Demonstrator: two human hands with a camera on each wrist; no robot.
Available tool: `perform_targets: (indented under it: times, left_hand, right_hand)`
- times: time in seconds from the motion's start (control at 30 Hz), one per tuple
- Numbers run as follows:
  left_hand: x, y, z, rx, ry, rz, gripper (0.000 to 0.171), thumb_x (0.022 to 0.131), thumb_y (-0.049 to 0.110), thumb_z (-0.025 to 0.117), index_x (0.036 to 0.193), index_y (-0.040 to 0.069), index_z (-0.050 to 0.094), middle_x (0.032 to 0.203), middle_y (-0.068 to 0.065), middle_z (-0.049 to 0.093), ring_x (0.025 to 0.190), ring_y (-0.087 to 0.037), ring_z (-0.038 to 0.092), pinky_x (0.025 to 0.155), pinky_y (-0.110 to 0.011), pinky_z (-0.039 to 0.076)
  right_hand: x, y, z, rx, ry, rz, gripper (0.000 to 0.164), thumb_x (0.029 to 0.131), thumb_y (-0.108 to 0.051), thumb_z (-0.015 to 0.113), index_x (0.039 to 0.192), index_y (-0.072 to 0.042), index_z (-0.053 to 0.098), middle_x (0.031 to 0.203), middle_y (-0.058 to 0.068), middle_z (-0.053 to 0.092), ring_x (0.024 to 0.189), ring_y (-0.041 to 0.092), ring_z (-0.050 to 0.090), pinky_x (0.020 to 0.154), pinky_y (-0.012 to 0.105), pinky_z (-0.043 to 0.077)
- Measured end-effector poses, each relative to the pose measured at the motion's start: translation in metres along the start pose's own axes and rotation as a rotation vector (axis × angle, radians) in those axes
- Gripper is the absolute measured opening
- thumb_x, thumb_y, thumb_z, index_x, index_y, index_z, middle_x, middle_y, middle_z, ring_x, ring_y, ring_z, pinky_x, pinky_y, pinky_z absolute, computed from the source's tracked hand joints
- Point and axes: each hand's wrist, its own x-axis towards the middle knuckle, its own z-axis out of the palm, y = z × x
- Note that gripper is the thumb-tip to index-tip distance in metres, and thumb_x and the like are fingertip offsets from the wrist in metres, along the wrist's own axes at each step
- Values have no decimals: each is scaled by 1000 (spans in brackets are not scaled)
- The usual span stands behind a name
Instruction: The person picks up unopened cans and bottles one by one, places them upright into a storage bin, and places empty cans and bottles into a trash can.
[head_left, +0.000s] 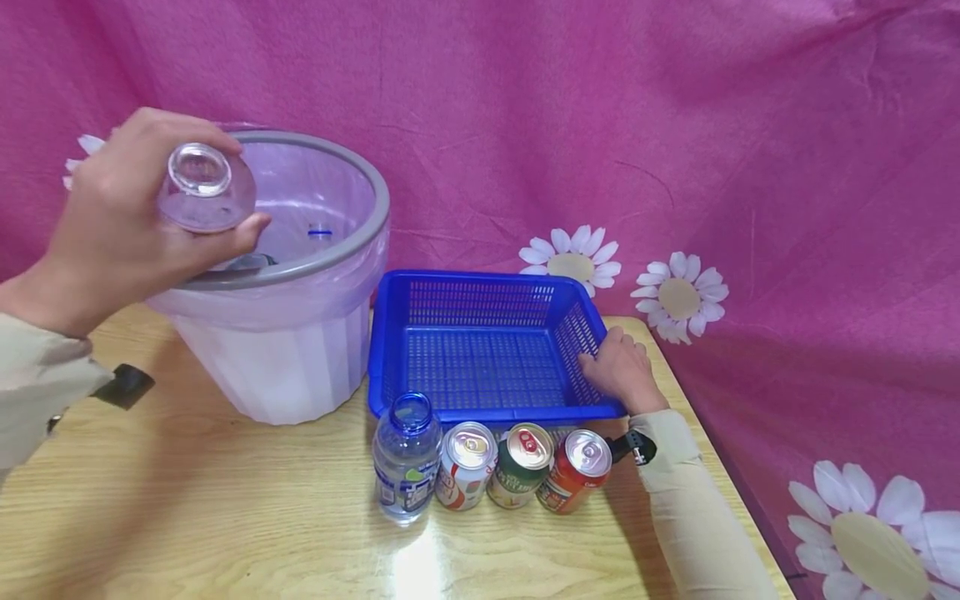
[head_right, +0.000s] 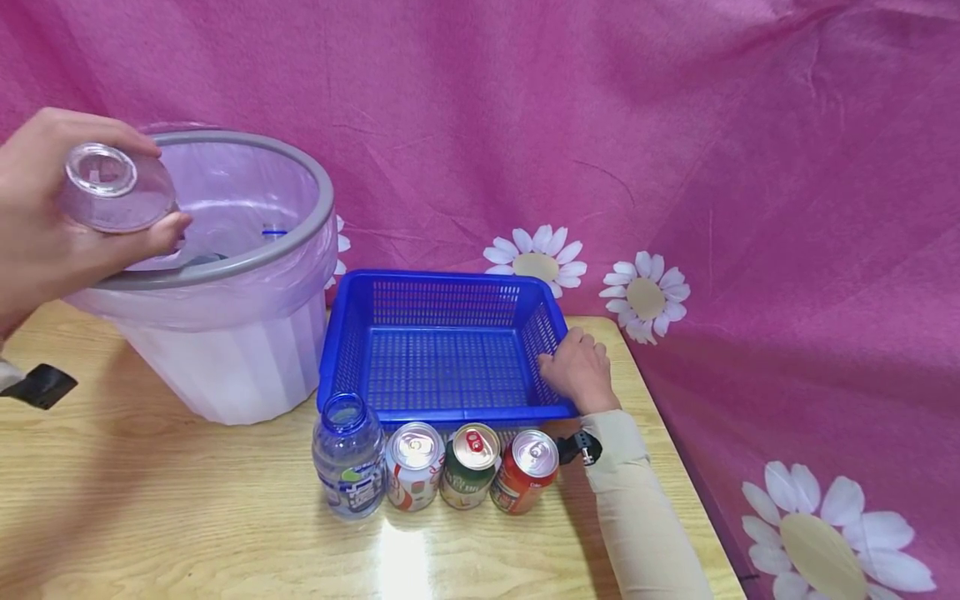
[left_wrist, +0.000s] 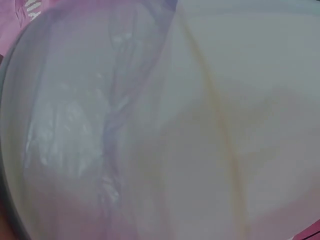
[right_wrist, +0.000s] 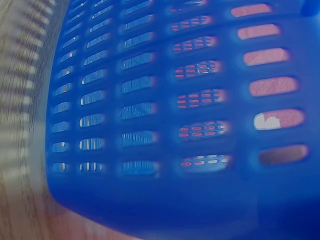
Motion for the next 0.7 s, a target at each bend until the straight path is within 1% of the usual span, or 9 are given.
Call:
perform_targets:
  times: [0.13, 0.2, 0.3, 0.43, 0.5, 0.57, 0.6, 0.67, 0.7]
  left_hand:
    - [3, -2, -1, 13, -89, -21, 95, 83, 79, 61, 118, -10, 63, 112, -29, 64, 114, 20, 43, 105, -3, 35]
    - [4, -3, -2, 24, -119, -27, 95, 83, 80, 60, 120, -8, 62, 113, -28, 64, 113, 21, 41, 104, -2, 35]
    - [5, -6, -3, 43, -162, -31, 95, 83, 80, 58, 122, -7, 62, 115, -27, 65, 112, 19, 41, 101, 0, 34]
    - [4, -10, -2, 66, -196, -59, 99, 80, 85, 55, 123, -3, 64, 114, -23, 67, 107, 2, 51, 99, 2, 31]
    - [3, -12, -2, 81, -214, -77, 87, 81, 74, 71, 123, -2, 64, 113, -22, 68, 104, -2, 52, 97, 3, 30]
    - [3, -13, -1, 89, -229, -85, 74, 76, 53, 87, 122, -1, 65, 111, -21, 69, 102, -1, 51, 95, 3, 29]
    - [3, -13, -1, 89, -236, -89, 69, 73, 40, 91, 122, 0, 65, 111, -20, 70, 102, 3, 49, 95, 3, 30]
    - [3, -12, 0, 98, -248, -100, 66, 64, 17, 93, 122, 0, 65, 109, -18, 70, 101, 11, 45, 92, 3, 30]
    - [3, -12, 0, 101, -255, -107, 67, 62, 14, 93, 122, 1, 65, 108, -17, 71, 100, 12, 44, 91, 2, 30]
  right_hand:
    - [0, 0, -1, -2, 4, -11, 59, 100, -35, 54, 128, 15, 41, 121, 37, 55, 111, 50, 52, 100, 61, 46]
    - [0, 0, 0, 0, 5, -12, 59, 100, -35, 54, 129, 15, 41, 121, 36, 55, 111, 50, 52, 100, 61, 46]
    - [0, 0, -1, 2, 11, -10, 59, 100, -35, 54, 129, 15, 41, 121, 36, 55, 111, 49, 53, 100, 62, 47]
    - [0, 1, -1, -2, 20, -11, 59, 100, -34, 54, 129, 16, 42, 121, 37, 55, 111, 50, 53, 100, 62, 47]
    - [1, 0, 0, -5, 17, -11, 60, 100, -35, 54, 129, 16, 42, 121, 37, 55, 111, 50, 53, 100, 62, 47]
    - [1, 0, 0, -7, 10, -8, 60, 100, -35, 54, 130, 15, 41, 121, 37, 55, 111, 50, 53, 100, 62, 47]
    - [1, 0, 0, -7, 7, -6, 60, 100, -35, 54, 130, 15, 41, 122, 36, 55, 111, 50, 53, 100, 62, 47]
    - [1, 0, 0, -8, 1, 0, 60, 100, -35, 54, 130, 15, 41, 122, 36, 55, 111, 49, 53, 100, 62, 47]
    - [1, 0, 0, -8, 0, 2, 60, 100, -35, 54, 131, 15, 40, 122, 36, 55, 112, 49, 53, 100, 62, 47]
